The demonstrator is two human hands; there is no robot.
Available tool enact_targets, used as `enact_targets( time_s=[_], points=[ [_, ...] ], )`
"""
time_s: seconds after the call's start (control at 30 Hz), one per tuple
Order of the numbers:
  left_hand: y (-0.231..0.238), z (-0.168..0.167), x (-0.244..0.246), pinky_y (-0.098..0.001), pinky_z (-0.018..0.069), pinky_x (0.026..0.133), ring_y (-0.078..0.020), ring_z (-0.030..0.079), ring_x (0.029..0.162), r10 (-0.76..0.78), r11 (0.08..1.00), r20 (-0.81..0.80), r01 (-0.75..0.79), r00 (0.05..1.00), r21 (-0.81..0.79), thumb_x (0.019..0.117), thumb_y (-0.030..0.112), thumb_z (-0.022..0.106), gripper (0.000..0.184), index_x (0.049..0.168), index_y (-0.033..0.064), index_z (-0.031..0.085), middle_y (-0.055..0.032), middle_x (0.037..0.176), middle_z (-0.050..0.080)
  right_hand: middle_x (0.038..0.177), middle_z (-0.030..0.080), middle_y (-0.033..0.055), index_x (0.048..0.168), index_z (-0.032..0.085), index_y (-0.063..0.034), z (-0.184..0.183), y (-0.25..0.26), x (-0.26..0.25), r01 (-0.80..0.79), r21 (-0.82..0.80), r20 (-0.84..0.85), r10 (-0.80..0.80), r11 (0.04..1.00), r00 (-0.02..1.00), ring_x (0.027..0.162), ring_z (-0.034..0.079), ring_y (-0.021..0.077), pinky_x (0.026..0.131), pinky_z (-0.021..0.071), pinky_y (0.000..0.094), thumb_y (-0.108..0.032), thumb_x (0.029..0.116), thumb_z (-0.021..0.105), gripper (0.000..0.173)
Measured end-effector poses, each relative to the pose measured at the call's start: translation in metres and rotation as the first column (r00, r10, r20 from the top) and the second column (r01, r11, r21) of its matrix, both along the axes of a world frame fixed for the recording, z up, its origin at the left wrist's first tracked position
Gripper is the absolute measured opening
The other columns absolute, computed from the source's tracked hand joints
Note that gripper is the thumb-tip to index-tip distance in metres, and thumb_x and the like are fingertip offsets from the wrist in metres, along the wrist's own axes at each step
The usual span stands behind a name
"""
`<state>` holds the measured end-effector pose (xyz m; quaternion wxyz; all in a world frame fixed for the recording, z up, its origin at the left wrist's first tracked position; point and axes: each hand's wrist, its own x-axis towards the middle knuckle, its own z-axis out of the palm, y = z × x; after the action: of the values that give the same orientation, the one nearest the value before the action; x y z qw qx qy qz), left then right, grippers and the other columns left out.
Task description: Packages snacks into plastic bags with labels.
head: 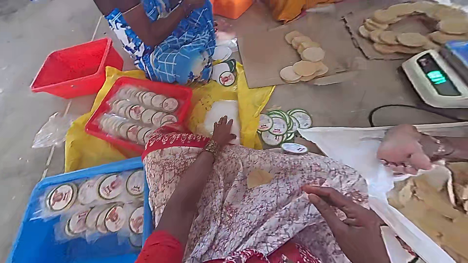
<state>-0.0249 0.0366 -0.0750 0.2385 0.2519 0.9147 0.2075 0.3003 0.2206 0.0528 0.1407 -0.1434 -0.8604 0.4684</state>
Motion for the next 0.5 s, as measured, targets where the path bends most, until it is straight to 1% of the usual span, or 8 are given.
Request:
enact_targets(
  time_s=[0.03, 0.07, 0.13, 0.23, 0.3, 0.4, 0.43, 0.5],
  points=[
    [0.005, -0.006, -0.001, -0.0686, 0.0279, 0.114, -0.0433, 0.033, 0.147, 0.010, 0.999, -0.043, -0.011, 0.999, -0.034, 0.0901, 0.030, 0.076, 0.067, 0.148, 0.0065, 0.052, -0.0243, 0.159, 0.037, 0.099, 0.077, 0.0014, 0.106, 0.076, -0.0029, -0.002, 0.003, 0.001, 0.011, 0.001, 0.009, -0.011, 1.000, 1.000, 0.084, 0.070, -0.0014, 0.079, 0.0584, 0.0184, -0.027, 0.0996, 0.061, 0.029],
    [0.009, -0.006, -0.001, -0.0692, 0.0339, 0.108, -0.0448, 0.044, 0.138, 0.035, 0.999, -0.079, -0.037, 0.996, -0.026, 0.0900, 0.025, 0.076, 0.053, 0.137, 0.0047, 0.061, -0.0253, 0.148, 0.049, 0.098, 0.077, 0.0006, 0.106, 0.076, -0.0037, -0.005, 0.005, 0.003, 0.025, -0.001, 0.010, -0.025, 1.000, 1.000, 0.084, 0.070, -0.0012, 0.079, 0.0586, 0.0183, -0.027, 0.0993, 0.061, 0.028],
    [0.013, -0.003, -0.002, -0.0660, 0.0395, 0.104, -0.0445, 0.054, 0.125, 0.047, 0.999, -0.103, -0.050, 0.994, -0.022, 0.0973, 0.017, 0.065, 0.029, 0.121, 0.0015, 0.070, -0.0248, 0.129, 0.061, 0.097, 0.077, -0.0013, 0.106, 0.076, -0.0057, -0.011, 0.009, 0.004, 0.054, -0.001, 0.011, -0.054, 0.999, 0.999, 0.083, 0.070, -0.0022, 0.077, 0.0584, 0.0173, -0.027, 0.0987, 0.061, 0.028],
    [0.006, 0.004, -0.002, -0.0579, 0.0377, 0.110, -0.0381, 0.058, 0.125, 0.107, 0.994, -0.091, -0.105, 0.990, 0.029, 0.1070, 0.024, 0.050, 0.034, 0.118, 0.0012, 0.072, -0.0198, 0.125, 0.067, 0.095, 0.077, -0.0022, 0.103, 0.076, -0.0071, -0.017, 0.015, 0.000, 0.067, 0.023, -0.003, -0.067, 0.997, 0.998, 0.082, 0.069, -0.0028, 0.076, 0.0579, 0.0167, -0.030, 0.0980, 0.060, 0.028],
    [-0.001, 0.013, 0.003, -0.0543, 0.0381, 0.114, -0.0357, 0.061, 0.125, 0.247, 0.954, -0.123, -0.220, 0.961, 0.203, 0.1065, 0.025, 0.052, 0.035, 0.118, 0.0013, 0.074, -0.0192, 0.124, 0.070, 0.095, 0.077, -0.0023, 0.104, 0.076, -0.0074, -0.017, 0.017, -0.002, 0.064, 0.030, -0.011, -0.064, 0.997, 0.998, 0.083, 0.069, -0.0033, 0.078, 0.0579, 0.0164, -0.031, 0.0982, 0.060, 0.030],
    [-0.010, 0.032, 0.017, -0.0545, 0.0379, 0.114, -0.0339, 0.062, 0.124, 0.480, 0.744, -0.192, -0.281, 0.856, 0.607, 0.1022, 0.018, 0.059, 0.027, 0.111, -0.0015, 0.076, -0.0192, 0.122, 0.071, 0.093, 0.076, -0.0015, 0.103, 0.076, -0.0061, -0.018, 0.016, -0.008, 0.049, 0.013, -0.055, -0.048, 0.999, 0.997, 0.082, 0.069, -0.0033, 0.077, 0.0572, 0.0160, -0.031, 0.0988, 0.059, 0.030],
    [-0.013, 0.045, 0.025, -0.0501, 0.0423, 0.111, -0.0287, 0.065, 0.119, 0.530, 0.650, -0.165, -0.274, 0.832, 0.709, 0.1015, 0.015, 0.059, 0.024, 0.108, -0.0008, 0.076, -0.0160, 0.117, 0.073, 0.094, 0.076, -0.0019, 0.103, 0.076, -0.0065, -0.018, 0.014, -0.012, 0.046, -0.004, -0.076, -0.047, 0.999, 0.996, 0.083, 0.069, -0.0031, 0.078, 0.0579, 0.0162, -0.031, 0.0988, 0.060, 0.030],
    [-0.015, 0.083, 0.052, -0.0341, 0.0536, 0.097, -0.0127, 0.069, 0.100, 0.536, 0.418, 0.058, -0.324, 0.842, 0.849, 0.1018, 0.006, 0.055, 0.020, 0.102, -0.0020, 0.073, -0.0069, 0.099, 0.074, 0.101, 0.076, -0.0013, 0.105, 0.076, -0.0073, -0.016, 0.006, -0.023, 0.054, -0.067, -0.142, -0.063, 0.996, 0.988, 0.089, 0.071, -0.0001, 0.079, 0.0598, 0.0188, -0.032, 0.0975, 0.063, 0.029]
  ],
)
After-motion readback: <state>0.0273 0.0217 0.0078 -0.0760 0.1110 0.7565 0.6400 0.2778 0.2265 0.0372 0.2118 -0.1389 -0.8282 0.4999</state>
